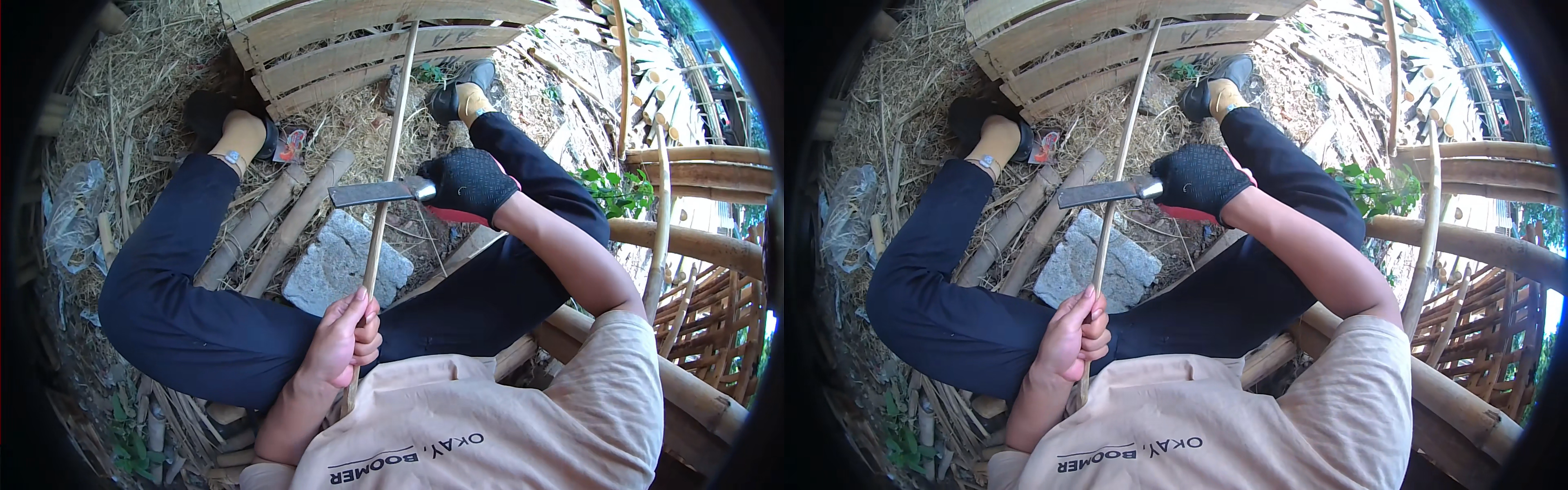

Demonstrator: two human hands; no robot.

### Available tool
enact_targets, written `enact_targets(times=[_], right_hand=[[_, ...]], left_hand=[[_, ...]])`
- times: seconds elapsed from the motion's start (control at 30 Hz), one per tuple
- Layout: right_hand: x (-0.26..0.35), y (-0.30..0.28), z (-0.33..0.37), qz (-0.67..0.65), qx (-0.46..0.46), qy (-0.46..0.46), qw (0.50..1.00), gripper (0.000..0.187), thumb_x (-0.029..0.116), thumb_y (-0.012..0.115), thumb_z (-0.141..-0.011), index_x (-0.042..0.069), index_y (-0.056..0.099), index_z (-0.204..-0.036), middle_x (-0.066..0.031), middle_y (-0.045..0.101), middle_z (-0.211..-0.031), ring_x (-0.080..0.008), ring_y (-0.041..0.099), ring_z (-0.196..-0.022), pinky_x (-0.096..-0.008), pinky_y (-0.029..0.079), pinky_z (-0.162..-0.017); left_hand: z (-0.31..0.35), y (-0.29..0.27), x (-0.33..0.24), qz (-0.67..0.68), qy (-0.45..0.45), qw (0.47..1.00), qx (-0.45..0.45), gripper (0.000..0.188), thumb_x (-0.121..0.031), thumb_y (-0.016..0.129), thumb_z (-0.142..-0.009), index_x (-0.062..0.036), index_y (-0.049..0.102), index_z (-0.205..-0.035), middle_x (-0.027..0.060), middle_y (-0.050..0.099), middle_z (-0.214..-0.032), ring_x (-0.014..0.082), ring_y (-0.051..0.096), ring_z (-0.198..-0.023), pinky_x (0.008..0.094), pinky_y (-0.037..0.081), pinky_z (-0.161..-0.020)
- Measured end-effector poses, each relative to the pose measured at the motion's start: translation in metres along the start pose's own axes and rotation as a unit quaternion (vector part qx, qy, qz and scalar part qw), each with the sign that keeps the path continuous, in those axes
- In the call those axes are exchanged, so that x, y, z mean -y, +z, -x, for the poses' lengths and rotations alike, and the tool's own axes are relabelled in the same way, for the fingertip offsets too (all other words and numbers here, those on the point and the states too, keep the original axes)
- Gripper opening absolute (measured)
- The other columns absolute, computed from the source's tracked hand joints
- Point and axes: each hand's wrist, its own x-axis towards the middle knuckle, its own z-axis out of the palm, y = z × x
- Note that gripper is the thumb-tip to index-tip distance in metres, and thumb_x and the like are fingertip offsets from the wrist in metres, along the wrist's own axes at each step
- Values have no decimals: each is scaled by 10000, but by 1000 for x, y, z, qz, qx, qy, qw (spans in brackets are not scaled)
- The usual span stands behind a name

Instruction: The person shaves the surface of a bamboo pole with a knife while holding it by hand.

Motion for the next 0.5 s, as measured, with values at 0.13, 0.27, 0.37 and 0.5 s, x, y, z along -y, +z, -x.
enact_targets(times=[0.13, 0.27, 0.37, 0.5], right_hand=[[-24, 6, -10, 5, -40, 58, 998, 219, 327, 644, -818, 127, 723, -860, -160, 684, -752, -364, 673, -734, -449, 532, -678], [-70, 4, -21, -8, -126, 114, 985, 250, 333, 654, -817, 95, 715, -862, -198, 672, -781, -378, 666, -767, -451, 523, -686], [-75, 2, -23, -30, -162, 143, 976, 301, 364, 673, -814, 83, 706, -913, -215, 667, -810, -387, 655, -780, -447, 516, -691], [-52, -4, -13, -59, -111, 111, 986, 378, 447, 693, -818, 100, 706, -966, -204, 676, -830, -377, 660, -804, -445, 515, -720]], left_hand=[[0, -1, 3, -32, 12, 999, -20, 369, -377, 360, -1075, -136, 418, -801, -85, 220, -537, 16, 155, -399, 202, 138, -342], [-1, 4, 1, -38, 11, 999, -27, 366, -372, 360, -1075, -137, 416, -801, -84, 218, -537, 14, 150, -401, 205, 132, -342], [1, 2, -1, -34, 16, 999, -26, 360, -366, 365, -1075, -137, 419, -803, -84, 219, -538, 13, 152, -403, 205, 130, -342], [1, 3, -4, -29, 20, 999, -26, 356, -363, 372, -1073, -134, 425, -806, -86, 221, -541, 12, 154, -405, 204, 131, -341]])
